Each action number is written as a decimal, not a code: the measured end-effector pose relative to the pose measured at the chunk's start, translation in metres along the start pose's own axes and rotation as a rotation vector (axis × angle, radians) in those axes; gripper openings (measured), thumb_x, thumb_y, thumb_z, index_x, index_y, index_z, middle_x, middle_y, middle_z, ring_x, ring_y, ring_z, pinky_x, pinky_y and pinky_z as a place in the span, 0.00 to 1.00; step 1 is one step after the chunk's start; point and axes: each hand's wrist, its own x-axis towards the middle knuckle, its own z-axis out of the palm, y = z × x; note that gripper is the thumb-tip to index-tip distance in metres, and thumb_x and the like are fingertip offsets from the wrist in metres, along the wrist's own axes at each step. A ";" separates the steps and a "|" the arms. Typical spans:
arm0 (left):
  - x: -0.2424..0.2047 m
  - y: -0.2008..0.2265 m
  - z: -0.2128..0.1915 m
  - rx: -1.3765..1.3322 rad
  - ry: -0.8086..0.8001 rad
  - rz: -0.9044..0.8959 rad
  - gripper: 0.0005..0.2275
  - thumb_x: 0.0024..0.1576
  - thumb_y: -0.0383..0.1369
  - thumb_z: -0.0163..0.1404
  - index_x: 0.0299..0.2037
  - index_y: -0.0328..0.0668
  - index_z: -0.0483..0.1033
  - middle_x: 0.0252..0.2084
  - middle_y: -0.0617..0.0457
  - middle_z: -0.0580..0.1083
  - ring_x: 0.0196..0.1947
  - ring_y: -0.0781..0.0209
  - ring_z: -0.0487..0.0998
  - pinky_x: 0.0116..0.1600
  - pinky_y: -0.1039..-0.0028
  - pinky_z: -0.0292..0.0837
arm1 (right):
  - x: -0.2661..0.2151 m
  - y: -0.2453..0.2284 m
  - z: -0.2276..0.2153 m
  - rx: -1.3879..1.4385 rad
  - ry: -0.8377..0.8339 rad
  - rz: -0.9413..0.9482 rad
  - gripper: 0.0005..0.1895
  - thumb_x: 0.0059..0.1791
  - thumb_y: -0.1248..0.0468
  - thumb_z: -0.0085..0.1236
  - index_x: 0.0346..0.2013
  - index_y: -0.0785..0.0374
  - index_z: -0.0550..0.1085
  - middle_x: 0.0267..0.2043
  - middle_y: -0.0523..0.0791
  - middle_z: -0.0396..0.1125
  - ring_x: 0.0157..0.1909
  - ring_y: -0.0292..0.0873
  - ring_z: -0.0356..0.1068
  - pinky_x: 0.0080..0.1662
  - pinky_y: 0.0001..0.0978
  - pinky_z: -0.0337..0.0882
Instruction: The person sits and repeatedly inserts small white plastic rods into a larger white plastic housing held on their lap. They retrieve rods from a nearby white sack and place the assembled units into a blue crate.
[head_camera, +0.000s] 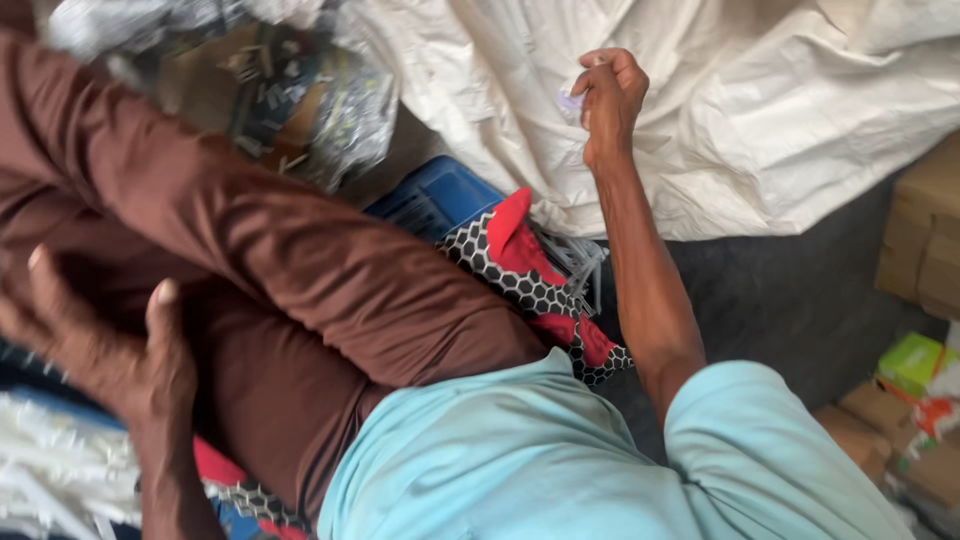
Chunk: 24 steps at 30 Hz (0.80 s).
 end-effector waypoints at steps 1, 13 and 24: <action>0.000 0.001 0.000 -0.001 -0.002 -0.011 0.35 0.69 0.42 0.62 0.78 0.40 0.53 0.77 0.33 0.41 0.80 0.37 0.46 0.81 0.53 0.53 | 0.023 0.019 -0.010 -0.063 0.074 0.002 0.05 0.49 0.70 0.51 0.35 0.63 0.76 0.24 0.42 0.69 0.22 0.31 0.58 0.24 0.23 0.54; 0.016 0.004 -0.011 0.076 -0.054 0.052 0.28 0.69 0.35 0.56 0.75 0.35 0.57 0.76 0.35 0.41 0.77 0.39 0.50 0.76 0.57 0.61 | 0.153 0.128 0.050 -1.022 -0.110 -0.284 0.23 0.46 0.60 0.71 0.51 0.61 0.71 0.48 0.52 0.70 0.51 0.55 0.70 0.52 0.47 0.67; 0.031 0.011 -0.012 0.225 -0.033 0.014 0.30 0.59 0.31 0.63 0.71 0.35 0.63 0.78 0.37 0.41 0.79 0.39 0.47 0.71 0.58 0.68 | 0.178 0.109 0.123 -1.370 -0.276 0.213 0.29 0.46 0.55 0.66 0.57 0.62 0.68 0.60 0.55 0.66 0.63 0.57 0.64 0.61 0.49 0.64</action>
